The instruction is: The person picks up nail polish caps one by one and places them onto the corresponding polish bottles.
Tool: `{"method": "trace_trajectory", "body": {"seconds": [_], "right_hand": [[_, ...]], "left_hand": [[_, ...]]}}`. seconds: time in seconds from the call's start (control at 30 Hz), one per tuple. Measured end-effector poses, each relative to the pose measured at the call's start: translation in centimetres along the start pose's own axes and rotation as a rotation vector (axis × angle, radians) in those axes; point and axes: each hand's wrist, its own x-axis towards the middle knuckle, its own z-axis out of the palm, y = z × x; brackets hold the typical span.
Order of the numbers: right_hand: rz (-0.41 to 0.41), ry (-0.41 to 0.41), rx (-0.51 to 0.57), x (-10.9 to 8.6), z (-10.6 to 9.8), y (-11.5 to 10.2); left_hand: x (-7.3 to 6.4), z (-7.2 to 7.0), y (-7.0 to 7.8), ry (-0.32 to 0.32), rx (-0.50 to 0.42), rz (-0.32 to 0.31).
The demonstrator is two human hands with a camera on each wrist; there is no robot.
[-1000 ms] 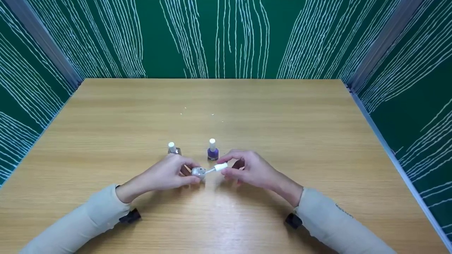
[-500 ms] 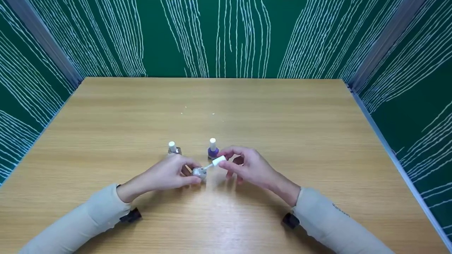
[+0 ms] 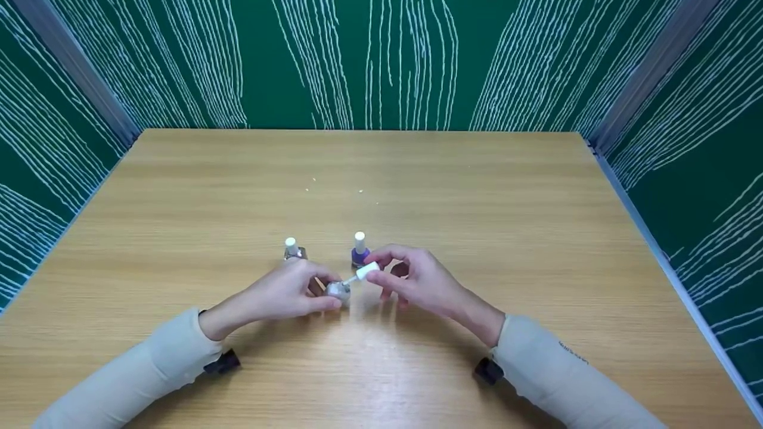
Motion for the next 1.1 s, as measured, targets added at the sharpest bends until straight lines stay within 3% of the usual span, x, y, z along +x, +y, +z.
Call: {"method": "trace_trajectory", "body": {"seconds": [0.5, 1.1], "right_hand": [[-0.023, -0.018, 0.01, 0.19, 0.11, 0.21], [-0.045, -0.059, -0.086, 0.29, 0.41, -0.35]], "left_hand": [[-0.04, 0.03, 0.23, 0.008, 0.058, 0.038], [0.0, 0.33, 0.18, -0.011, 0.047, 0.031]]}}
